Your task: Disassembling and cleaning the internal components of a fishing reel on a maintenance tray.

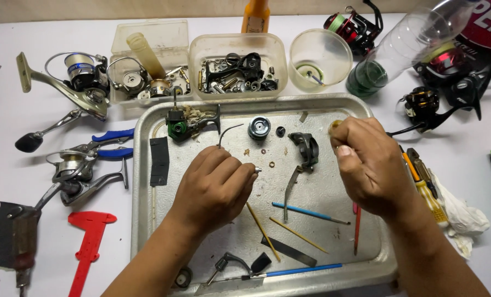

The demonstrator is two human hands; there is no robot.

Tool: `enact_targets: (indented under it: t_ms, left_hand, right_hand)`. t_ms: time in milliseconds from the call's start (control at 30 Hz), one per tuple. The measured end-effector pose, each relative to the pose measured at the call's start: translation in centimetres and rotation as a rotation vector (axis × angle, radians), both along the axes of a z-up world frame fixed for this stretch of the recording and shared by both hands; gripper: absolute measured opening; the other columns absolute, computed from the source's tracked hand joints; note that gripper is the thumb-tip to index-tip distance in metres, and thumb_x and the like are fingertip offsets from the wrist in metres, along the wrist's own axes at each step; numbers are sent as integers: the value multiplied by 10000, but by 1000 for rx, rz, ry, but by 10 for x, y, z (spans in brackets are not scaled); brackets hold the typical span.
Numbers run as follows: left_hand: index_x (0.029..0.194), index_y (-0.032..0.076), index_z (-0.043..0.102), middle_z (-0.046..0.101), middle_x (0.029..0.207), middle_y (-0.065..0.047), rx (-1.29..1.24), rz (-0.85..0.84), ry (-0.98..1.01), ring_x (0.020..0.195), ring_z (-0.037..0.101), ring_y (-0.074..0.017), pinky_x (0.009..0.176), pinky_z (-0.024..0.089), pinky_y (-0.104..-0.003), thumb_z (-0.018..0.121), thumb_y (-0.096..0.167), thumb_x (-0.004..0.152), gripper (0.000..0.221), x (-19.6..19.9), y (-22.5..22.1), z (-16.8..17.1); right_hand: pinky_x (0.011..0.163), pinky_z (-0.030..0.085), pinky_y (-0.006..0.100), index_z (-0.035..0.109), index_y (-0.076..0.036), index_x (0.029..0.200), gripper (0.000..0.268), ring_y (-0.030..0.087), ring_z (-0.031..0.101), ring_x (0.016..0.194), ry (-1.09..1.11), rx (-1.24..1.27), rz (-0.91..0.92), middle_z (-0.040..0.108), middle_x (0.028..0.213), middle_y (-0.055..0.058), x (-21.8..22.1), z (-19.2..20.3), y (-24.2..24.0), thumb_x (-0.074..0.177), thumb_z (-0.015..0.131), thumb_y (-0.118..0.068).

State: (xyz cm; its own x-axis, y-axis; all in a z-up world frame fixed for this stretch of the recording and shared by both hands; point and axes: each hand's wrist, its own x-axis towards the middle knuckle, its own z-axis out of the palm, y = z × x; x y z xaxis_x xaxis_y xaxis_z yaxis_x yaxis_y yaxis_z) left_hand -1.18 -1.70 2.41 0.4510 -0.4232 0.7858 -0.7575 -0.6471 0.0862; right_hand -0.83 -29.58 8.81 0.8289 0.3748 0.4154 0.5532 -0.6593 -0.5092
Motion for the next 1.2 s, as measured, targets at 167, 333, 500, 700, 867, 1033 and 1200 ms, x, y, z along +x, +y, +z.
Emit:
enact_targets:
  t_ms: [167,333,500,700,867,1033,1200]
  left_hand:
    - [823,41,583,507,707,-94,68,-78,120,692,471,-298,676,426,-413,602,85,1017,199,-7,4,21]
    - [848,33,608,518,712,-91,69,-90,121,695,473,-294,676,425,-411,599,85,1016,176,-6,4,22]
    - [861,28,619,534,716,-96,52,-113,142,696,485,-298,673,434,-415,604,77,1006,153,-6,4,24]
    - [908,24,633,523,726,-96,46,-111,136,706,489,-310,720,456,-432,583,100,1016,141,-7,4,24]
    - [929,34,641,532,738,-88,50,-97,120,713,493,-303,742,465,-423,567,113,1028,147,-8,3,26]
    - [940,24,652,536,734,-88,45,-106,110,709,497,-292,716,455,-413,581,82,1013,116,-8,4,27]
    - [923,27,642,527,728,-87,49,-110,112,706,488,-290,693,437,-409,572,90,1021,136,-8,3,27]
  right_hand:
    - [777,439,402,648,-123,941,136,213,616,740,54,-494,-32,689,854,37,-24,-19,-5,971,575,-234]
    - [765,439,424,631,-169,811,174,265,621,734,-14,-709,-14,658,774,17,-41,-50,-6,898,705,-301]
    - [788,460,451,670,-187,825,219,279,654,790,126,-813,14,681,796,12,-33,-54,-5,918,684,-384]
    - [711,401,370,730,-107,978,158,200,660,751,-115,-259,160,729,869,25,-22,4,34,911,791,-237]
    - [769,421,373,762,-99,1031,211,211,682,806,-139,-165,164,747,893,32,-16,9,57,893,822,-248]
    - [743,429,382,781,-79,986,201,220,693,775,-143,-144,155,766,863,56,-13,5,65,869,843,-230]
    - [713,387,363,763,-120,924,111,191,681,711,-107,-88,152,767,815,-13,-13,6,68,882,811,-211]
